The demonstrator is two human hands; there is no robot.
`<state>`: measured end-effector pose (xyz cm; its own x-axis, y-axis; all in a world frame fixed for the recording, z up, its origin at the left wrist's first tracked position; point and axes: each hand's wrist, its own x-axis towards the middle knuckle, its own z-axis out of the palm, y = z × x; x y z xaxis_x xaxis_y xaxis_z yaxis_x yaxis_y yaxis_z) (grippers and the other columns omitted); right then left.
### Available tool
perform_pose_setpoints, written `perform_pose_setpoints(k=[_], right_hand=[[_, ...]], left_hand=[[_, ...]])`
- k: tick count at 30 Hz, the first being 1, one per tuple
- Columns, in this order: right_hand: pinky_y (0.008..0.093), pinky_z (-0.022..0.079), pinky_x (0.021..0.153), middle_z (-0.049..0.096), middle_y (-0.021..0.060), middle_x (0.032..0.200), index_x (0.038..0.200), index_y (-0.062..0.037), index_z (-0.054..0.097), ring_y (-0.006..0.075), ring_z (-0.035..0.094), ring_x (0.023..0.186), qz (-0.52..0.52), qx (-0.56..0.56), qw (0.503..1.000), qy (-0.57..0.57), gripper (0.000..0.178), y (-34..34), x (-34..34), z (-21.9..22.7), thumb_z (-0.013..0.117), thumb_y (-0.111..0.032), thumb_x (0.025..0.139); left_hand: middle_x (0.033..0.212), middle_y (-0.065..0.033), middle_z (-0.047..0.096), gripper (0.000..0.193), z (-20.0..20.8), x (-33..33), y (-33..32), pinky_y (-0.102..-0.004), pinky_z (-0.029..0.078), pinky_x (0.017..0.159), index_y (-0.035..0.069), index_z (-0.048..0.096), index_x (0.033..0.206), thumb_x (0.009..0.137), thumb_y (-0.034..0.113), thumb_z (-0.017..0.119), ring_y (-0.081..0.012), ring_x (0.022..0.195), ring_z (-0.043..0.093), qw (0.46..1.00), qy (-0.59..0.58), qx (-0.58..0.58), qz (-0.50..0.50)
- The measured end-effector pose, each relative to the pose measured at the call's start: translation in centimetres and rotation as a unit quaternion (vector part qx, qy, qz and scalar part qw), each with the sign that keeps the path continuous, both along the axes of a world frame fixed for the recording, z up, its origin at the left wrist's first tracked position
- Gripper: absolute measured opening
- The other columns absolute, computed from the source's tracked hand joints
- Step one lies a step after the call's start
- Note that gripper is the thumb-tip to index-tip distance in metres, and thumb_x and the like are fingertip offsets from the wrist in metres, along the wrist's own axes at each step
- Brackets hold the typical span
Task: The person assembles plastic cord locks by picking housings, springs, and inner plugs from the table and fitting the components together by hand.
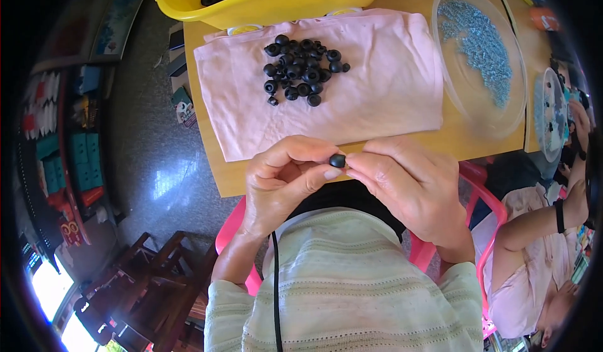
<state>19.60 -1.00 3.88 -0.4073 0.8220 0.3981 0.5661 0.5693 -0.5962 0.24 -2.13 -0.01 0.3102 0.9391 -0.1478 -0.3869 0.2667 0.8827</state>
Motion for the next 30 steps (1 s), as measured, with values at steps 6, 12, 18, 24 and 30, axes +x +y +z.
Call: perform_pose_setpoints(k=[6, 12, 18, 24, 30], right_hand=[[0.0247, 0.045, 0.051, 0.061, 0.0061, 0.079, 0.085, -0.0031, 0.065, 0.0140, 0.058, 0.062, 0.018, -0.180, 0.976, 0.123, 0.020, -0.3, 0.1, -0.1, 0.075, -0.001, 0.068], [0.0227, 0.043, 0.052, 0.061, 0.0051, 0.077, 0.082, -0.0024, 0.065, 0.0104, 0.057, 0.062, 0.024, -0.265, 0.948, 0.175, 0.017, 0.0, 0.1, 0.1, 0.076, 0.000, 0.069], [0.0187, 0.039, 0.054, 0.059, 0.0013, 0.079, 0.078, -0.0026, 0.062, 0.0059, 0.054, 0.066, 0.069, -0.505, 0.803, 0.308, 0.018, 1.5, -0.5, -1.0, 0.078, -0.003, 0.070], [0.0188, 0.039, 0.059, 0.057, 0.0000, 0.082, 0.081, -0.0030, 0.061, 0.0041, 0.052, 0.070, 0.083, -0.500, 0.810, 0.295, 0.012, 3.8, -2.0, -0.5, 0.072, -0.001, 0.076], [0.0271, 0.044, 0.052, 0.051, 0.0023, 0.075, 0.086, -0.0084, 0.065, 0.0172, 0.056, 0.068, 0.037, 0.019, 0.999, -0.026, 0.024, 6.4, -6.0, -2.6, 0.068, 0.002, 0.065]], left_hand=[[0.102, -0.0129, 0.061, 0.021, -0.1, -0.6, -0.7, -0.0272, 0.053, 0.083, -0.005, 0.060, 0.101, 0.081, -0.011, 0.062, -0.0171, 0.093, 0.062, 0.999, -0.023, -0.024, -0.035], [0.098, -0.0107, 0.062, 0.019, 0.4, -0.9, -0.7, -0.0265, 0.052, 0.080, -0.004, 0.060, 0.100, 0.082, -0.008, 0.063, -0.0155, 0.091, 0.062, 0.997, -0.018, -0.039, -0.060], [0.098, -0.0106, 0.062, 0.019, 0.3, -1.9, -0.2, -0.0267, 0.052, 0.080, -0.003, 0.062, 0.098, 0.080, -0.008, 0.064, -0.0163, 0.089, 0.063, 0.993, -0.046, -0.034, -0.100], [0.090, -0.0171, 0.063, 0.021, -0.3, -2.6, 0.6, -0.0324, 0.057, 0.073, -0.003, 0.062, 0.093, 0.075, -0.013, 0.066, -0.0227, 0.084, 0.065, 0.975, -0.201, -0.062, -0.070], [0.093, -0.0188, 0.063, 0.025, -1.3, -3.2, 0.7, -0.0354, 0.056, 0.076, -0.003, 0.062, 0.094, 0.073, -0.016, 0.066, -0.0249, 0.088, 0.064, 0.961, -0.250, -0.060, -0.106]])
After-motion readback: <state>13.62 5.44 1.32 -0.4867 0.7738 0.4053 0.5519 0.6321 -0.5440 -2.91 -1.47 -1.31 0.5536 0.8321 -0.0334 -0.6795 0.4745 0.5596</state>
